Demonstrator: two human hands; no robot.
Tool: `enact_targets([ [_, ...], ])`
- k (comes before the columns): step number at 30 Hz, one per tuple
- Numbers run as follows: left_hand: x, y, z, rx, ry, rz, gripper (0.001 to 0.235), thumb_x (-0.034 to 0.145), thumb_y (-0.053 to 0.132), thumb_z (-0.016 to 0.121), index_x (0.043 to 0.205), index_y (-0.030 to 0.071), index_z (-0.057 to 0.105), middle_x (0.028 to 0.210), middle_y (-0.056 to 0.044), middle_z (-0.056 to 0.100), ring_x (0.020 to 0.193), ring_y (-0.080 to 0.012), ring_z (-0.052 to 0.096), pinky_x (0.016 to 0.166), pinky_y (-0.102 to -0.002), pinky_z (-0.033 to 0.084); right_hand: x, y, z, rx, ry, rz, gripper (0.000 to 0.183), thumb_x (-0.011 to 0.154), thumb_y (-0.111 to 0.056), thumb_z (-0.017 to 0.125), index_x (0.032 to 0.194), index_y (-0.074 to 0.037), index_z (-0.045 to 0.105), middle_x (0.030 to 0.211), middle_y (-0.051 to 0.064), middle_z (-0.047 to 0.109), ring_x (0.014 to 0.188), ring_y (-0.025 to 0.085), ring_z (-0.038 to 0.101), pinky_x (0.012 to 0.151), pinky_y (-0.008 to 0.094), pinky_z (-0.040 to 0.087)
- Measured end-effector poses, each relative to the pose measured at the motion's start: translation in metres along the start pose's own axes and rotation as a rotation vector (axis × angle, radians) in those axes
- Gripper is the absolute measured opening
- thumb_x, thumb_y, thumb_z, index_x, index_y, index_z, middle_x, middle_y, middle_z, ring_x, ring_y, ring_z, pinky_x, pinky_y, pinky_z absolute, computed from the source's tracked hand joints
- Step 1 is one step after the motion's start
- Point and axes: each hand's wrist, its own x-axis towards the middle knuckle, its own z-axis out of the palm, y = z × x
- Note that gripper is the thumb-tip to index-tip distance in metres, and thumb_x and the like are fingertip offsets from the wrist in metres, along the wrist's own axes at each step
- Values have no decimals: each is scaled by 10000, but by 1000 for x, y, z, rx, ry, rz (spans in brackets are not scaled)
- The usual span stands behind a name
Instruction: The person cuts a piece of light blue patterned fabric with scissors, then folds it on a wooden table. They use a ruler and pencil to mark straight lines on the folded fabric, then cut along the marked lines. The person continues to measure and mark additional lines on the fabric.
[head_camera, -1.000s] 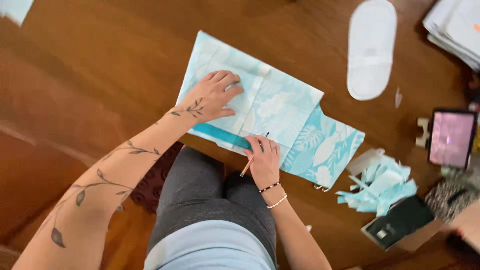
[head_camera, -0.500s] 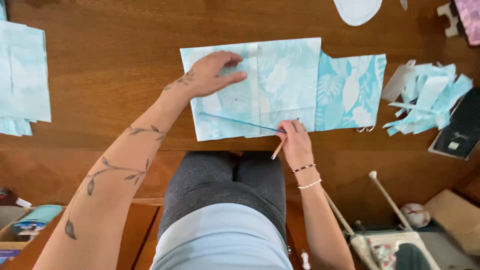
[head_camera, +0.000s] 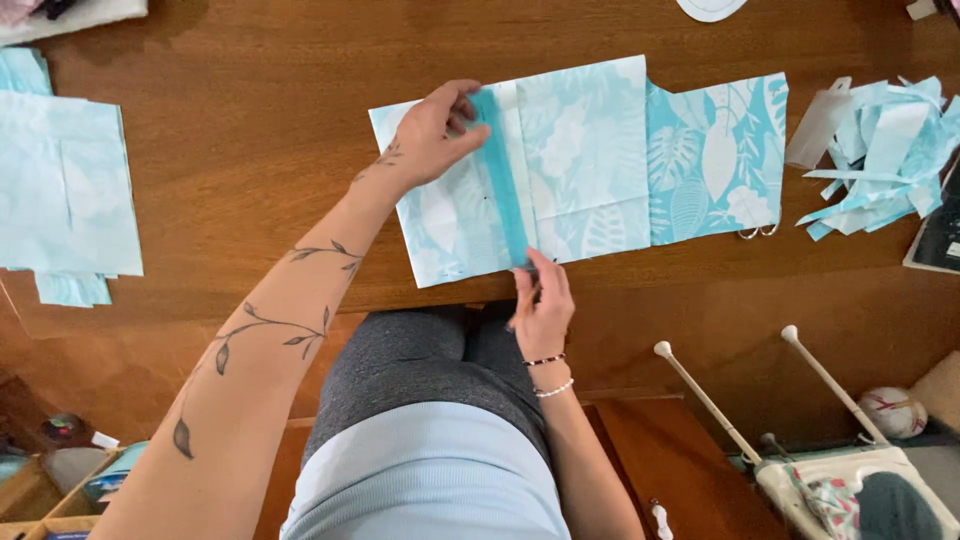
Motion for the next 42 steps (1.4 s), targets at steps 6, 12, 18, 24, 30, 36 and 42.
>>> enact_targets([
  [6, -1, -29, 26, 223, 200, 322, 776, 896, 219, 832, 1496, 92, 357, 1257, -95, 456, 760, -191, 531, 692, -364, 524, -3, 0, 13, -43, -36, -86, 394, 1029, -214, 604, 1379, -36, 567, 1318, 172, 583, 1231, 330, 579, 1054, 434, 504],
  [12, -6, -42, 40, 512, 334, 528, 611, 964, 292, 803, 1424, 48, 484, 1360, -164, 459, 1090, -320, 567, 827, -464, 484, -5, -4, 11, -118, -65, -141, 372, 1025, -190, 619, 1362, -35, 592, 1416, 189, 522, 1308, 362, 531, 1108, 472, 483],
  [18, -9, -50, 51, 757, 378, 551, 563, 1071, 362, 695, 1463, 17, 487, 1566, -99, 321, 1095, -312, 505, 830, -441, 482, -7, -6, -3, -226, -93, -155, 322, 1022, -207, 606, 1282, -22, 645, 1377, 176, 536, 1252, 370, 548, 1081, 488, 452],
  [24, -9, -52, 53, 765, 384, 527, 517, 1087, 345, 680, 1482, 82, 475, 1596, -69, 350, 1099, -300, 504, 846, -432, 470, -15, -8, -11, -361, -66, -168, 288, 1004, -204, 652, 1274, -107, 674, 1190, 76, 571, 969, 261, 553, 947, 434, 423],
  [30, -17, -43, 53, 940, 346, 470, 753, 1031, 565, 687, 1535, 60, 446, 1644, -83, 225, 1312, -285, 439, 1020, -455, 419, -21, 0, -8, -396, -58, -142, 329, 1000, -232, 667, 1321, -159, 669, 1147, 70, 546, 895, 239, 516, 933, 418, 415],
  [36, -16, -26, 43, 891, 130, 470, 949, 1052, 609, 666, 1583, -64, 258, 1649, -170, 163, 1543, -315, 174, 1297, -473, 189, -22, 1, -9, -387, -67, -124, 324, 1007, -219, 655, 1328, -174, 660, 1149, 70, 546, 967, 235, 549, 958, 433, 411],
  [42, -21, -16, 40, 914, 77, 456, 1260, 869, 922, 472, 1577, -85, 205, 1648, -210, 170, 1532, -354, 125, 1284, -483, 124, -21, 2, -11, -369, -65, -137, 322, 1017, -242, 637, 1331, -174, 654, 1147, 78, 541, 967, 263, 536, 927, 439, 421],
])
